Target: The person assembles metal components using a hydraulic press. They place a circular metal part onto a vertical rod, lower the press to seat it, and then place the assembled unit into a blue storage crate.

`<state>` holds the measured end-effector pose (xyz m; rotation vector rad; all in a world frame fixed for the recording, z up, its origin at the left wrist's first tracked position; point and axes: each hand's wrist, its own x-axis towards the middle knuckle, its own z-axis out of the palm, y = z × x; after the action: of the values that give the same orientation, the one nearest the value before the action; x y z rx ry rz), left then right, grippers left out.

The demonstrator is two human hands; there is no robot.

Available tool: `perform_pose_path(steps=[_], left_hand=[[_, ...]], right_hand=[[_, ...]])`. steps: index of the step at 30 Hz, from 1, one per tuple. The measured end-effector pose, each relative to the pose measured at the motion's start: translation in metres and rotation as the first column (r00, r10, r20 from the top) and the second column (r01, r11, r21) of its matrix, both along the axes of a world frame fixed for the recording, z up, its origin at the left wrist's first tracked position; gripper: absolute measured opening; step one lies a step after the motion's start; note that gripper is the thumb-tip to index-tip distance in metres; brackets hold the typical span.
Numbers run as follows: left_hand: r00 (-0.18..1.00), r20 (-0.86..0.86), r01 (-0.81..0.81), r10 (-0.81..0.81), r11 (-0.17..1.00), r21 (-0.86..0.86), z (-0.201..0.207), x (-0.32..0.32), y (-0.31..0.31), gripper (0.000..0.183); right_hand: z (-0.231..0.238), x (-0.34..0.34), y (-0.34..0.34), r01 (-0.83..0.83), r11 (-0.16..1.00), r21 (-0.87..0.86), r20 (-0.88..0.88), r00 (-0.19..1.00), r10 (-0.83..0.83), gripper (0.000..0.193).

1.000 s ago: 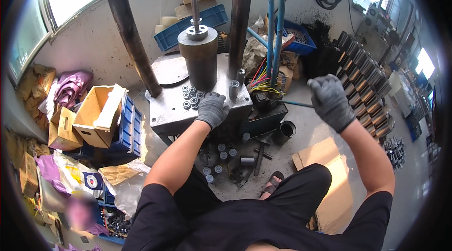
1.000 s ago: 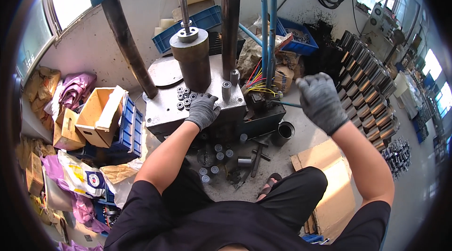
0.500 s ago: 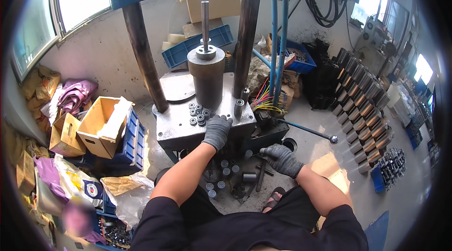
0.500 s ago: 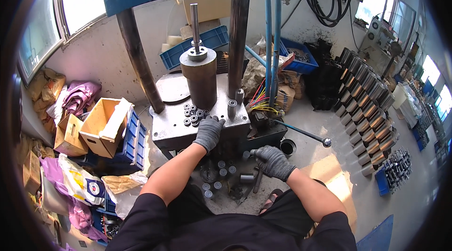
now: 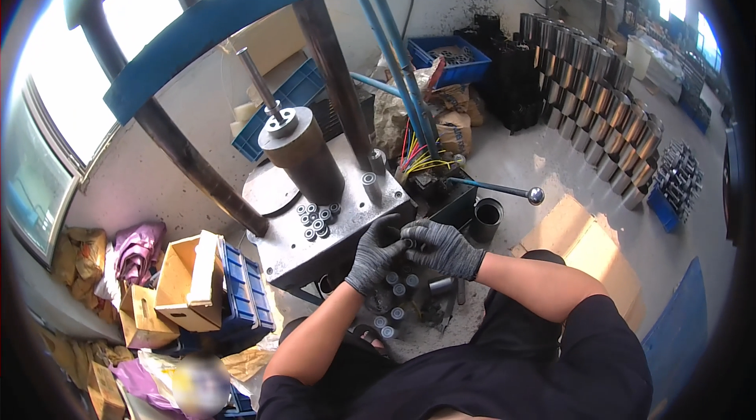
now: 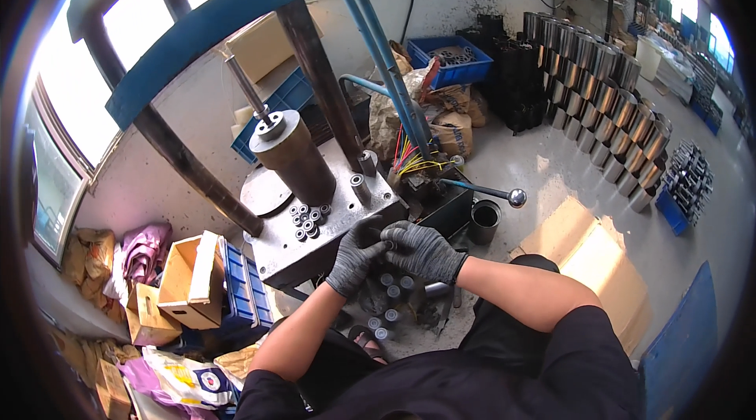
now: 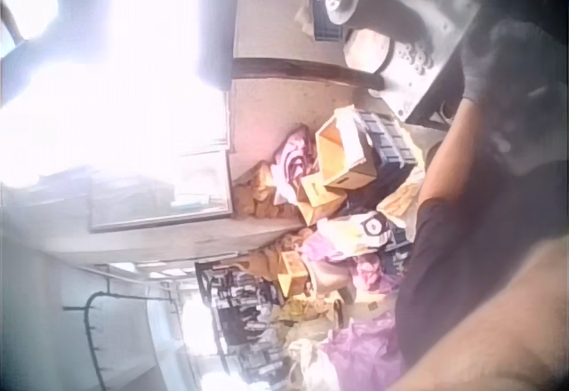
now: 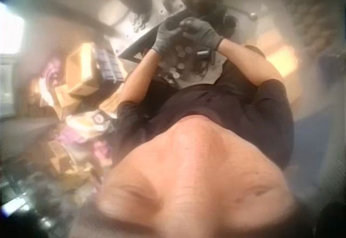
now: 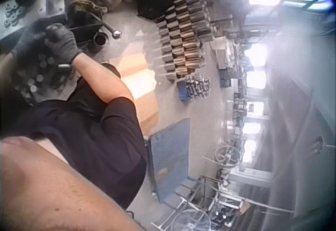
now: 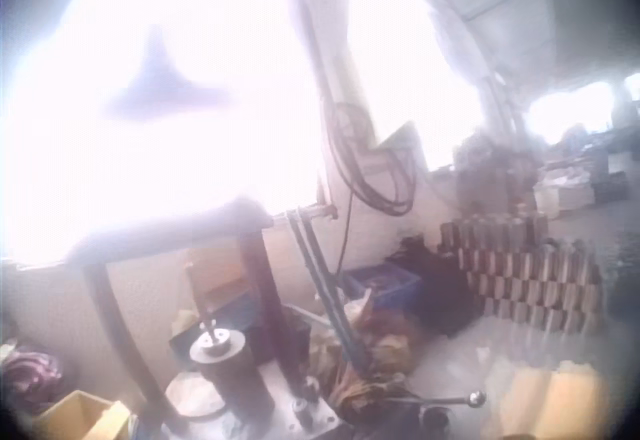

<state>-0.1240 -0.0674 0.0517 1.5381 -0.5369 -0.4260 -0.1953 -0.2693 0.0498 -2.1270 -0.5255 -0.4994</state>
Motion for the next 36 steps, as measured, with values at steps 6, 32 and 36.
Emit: perform_pose_path(steps=[6,32,36], left_hand=[[0.984,-0.177,-0.011,-0.020,0.985,-0.171,-0.015,0.003,-0.007,0.059],[0.539,0.429,-0.786,0.725,0.616,-0.053,0.171,0.276,0.030,0.021],[0.502,0.373,-0.767,0.781,0.600,-0.225,0.169,0.277,0.037,0.021]], right_hand=[[0.011,0.001,-0.006,-0.044,0.999,-0.005,-0.044,0.998,0.044,0.035],[0.033,0.023,-0.010,0.065,0.998,0.025,-0.031,0.997,-0.064,0.036],[0.057,0.074,0.026,0.002,0.999,0.036,0.112,0.994,-0.006,0.028]])
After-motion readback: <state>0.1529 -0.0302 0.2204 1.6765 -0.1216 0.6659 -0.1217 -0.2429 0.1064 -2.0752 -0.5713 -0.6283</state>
